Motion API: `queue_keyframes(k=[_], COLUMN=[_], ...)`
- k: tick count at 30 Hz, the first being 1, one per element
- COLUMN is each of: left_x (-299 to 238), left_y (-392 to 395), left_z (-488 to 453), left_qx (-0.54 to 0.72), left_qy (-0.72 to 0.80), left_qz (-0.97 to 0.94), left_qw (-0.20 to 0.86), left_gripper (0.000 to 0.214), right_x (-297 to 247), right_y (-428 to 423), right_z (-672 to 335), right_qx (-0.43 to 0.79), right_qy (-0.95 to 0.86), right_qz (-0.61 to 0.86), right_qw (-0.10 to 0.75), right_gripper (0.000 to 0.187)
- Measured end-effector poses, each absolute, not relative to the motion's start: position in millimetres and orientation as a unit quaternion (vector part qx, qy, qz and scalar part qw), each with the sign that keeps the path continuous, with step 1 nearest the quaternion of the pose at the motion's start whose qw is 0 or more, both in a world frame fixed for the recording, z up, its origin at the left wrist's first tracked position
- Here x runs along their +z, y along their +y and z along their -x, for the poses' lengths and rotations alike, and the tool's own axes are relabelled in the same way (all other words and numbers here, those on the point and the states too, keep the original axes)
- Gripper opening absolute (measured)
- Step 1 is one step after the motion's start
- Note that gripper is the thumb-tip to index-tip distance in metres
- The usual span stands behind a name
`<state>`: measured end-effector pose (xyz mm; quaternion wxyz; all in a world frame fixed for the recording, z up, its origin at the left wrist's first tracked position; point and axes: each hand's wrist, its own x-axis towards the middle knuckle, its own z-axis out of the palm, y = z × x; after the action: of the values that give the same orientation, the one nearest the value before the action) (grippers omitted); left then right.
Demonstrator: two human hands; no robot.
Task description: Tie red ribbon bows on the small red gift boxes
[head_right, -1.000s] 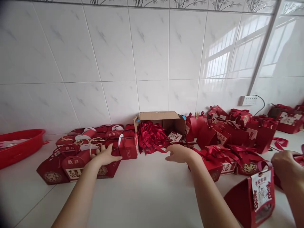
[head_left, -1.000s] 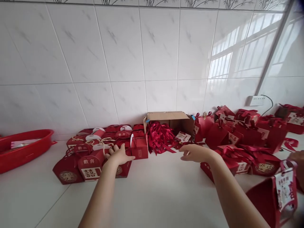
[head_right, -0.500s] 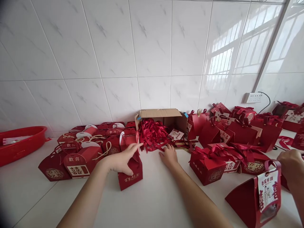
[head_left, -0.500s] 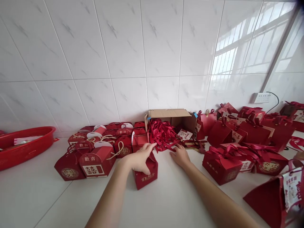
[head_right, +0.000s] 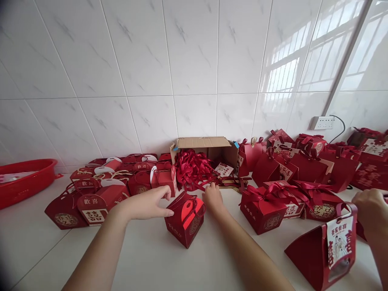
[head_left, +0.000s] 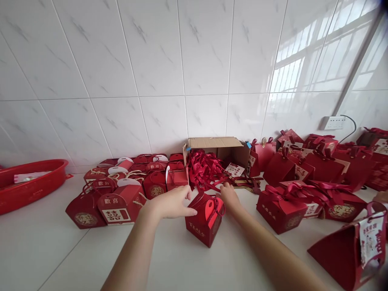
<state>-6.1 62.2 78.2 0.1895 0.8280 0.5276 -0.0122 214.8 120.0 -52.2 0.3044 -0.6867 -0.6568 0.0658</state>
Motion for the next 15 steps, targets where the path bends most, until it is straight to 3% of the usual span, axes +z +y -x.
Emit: queue_keyframes(k=[3,7,11,15], left_x=[70,68,80,101], left_y=[64,63,56,40], left_z=[-8,-12,0,16], left_qx=[0.006,0.028,0.061,0.050], left_qy=[0.517,0.502,0.497,0.491], left_qz=[-0.840,-0.848,-0.846,-0.846], left_qw=[0.164,0.166,0.186,0.201], left_gripper=[0.026,0.010,0.011,0.013], right_x=[-70,-64,-25,36], right_y=[119,122,116,84], right_z=[-212,-211,-215,-229], right_qx=[0.094,0.124,0.126,0.119], right_qy=[-0.649,-0.633,-0.604,-0.554], right_qz=[0.693,0.676,0.621,0.519], right_qw=[0.299,0.356,0.484,0.640], right_gripper=[0.030,0.028,0.018,0.024])
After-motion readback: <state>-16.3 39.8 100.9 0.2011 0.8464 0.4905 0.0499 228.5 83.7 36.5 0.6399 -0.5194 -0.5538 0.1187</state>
